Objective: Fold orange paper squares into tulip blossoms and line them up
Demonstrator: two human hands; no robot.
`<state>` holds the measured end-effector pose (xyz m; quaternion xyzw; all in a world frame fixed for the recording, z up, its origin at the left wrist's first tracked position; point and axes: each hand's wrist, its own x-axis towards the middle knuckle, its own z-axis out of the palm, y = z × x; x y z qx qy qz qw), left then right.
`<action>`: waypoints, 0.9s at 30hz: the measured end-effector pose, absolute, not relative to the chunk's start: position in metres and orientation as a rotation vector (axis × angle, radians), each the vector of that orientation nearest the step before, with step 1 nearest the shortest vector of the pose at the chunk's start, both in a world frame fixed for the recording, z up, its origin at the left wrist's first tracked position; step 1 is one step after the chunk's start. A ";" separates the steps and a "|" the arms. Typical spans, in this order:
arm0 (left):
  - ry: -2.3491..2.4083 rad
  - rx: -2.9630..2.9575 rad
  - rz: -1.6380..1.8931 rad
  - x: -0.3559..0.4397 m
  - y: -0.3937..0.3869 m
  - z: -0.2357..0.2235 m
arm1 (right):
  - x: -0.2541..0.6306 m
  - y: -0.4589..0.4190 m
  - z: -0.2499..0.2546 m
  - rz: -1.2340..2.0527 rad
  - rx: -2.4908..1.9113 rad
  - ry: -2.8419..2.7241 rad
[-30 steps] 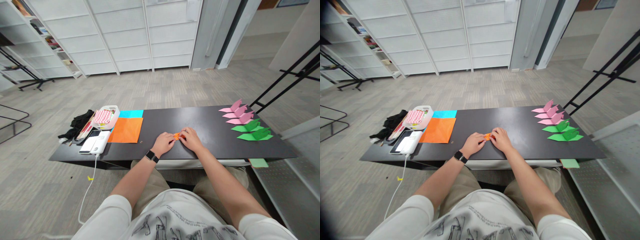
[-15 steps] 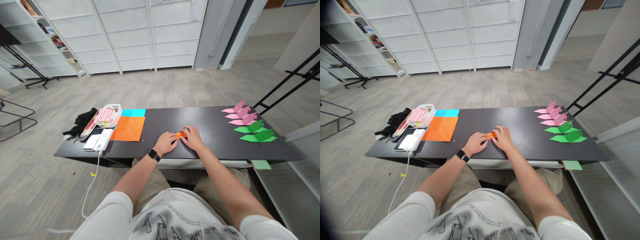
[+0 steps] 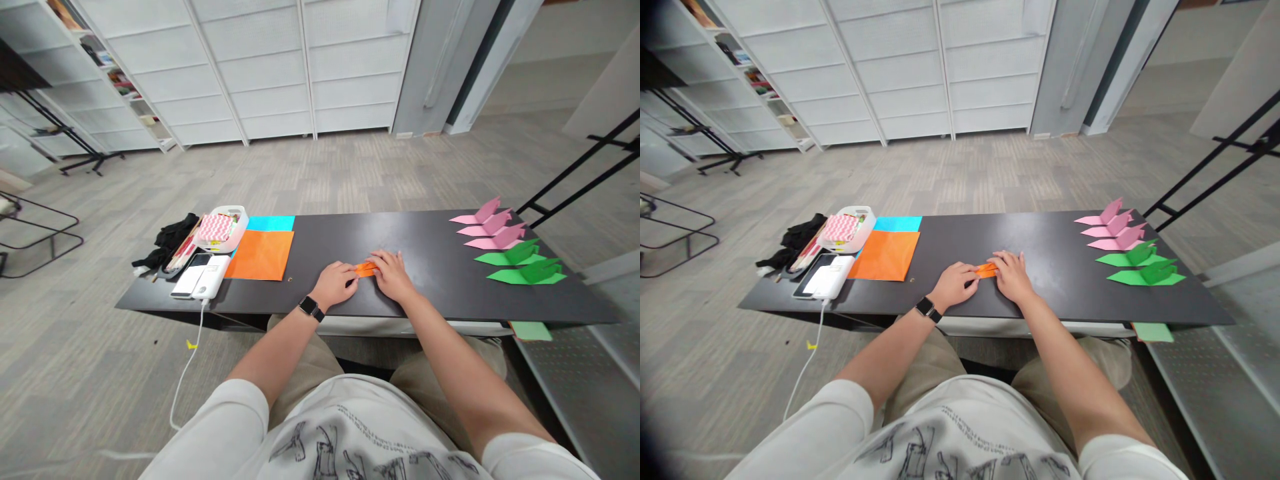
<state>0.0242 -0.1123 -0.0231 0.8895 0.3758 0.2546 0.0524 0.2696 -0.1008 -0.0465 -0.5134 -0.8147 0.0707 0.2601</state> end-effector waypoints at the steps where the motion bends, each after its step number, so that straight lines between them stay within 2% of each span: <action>1: 1.145 2.701 0.771 0.024 -0.112 -0.023 | 0.270 -0.101 -0.046 0.198 -1.385 -2.197; 11: 1.152 2.688 0.707 0.025 -0.114 -0.019 | 0.264 -0.108 -0.035 0.088 -1.161 -2.312; 27: 1.026 2.799 0.605 0.006 -0.114 -0.014 | 0.261 -0.106 -0.032 0.146 -1.192 -2.267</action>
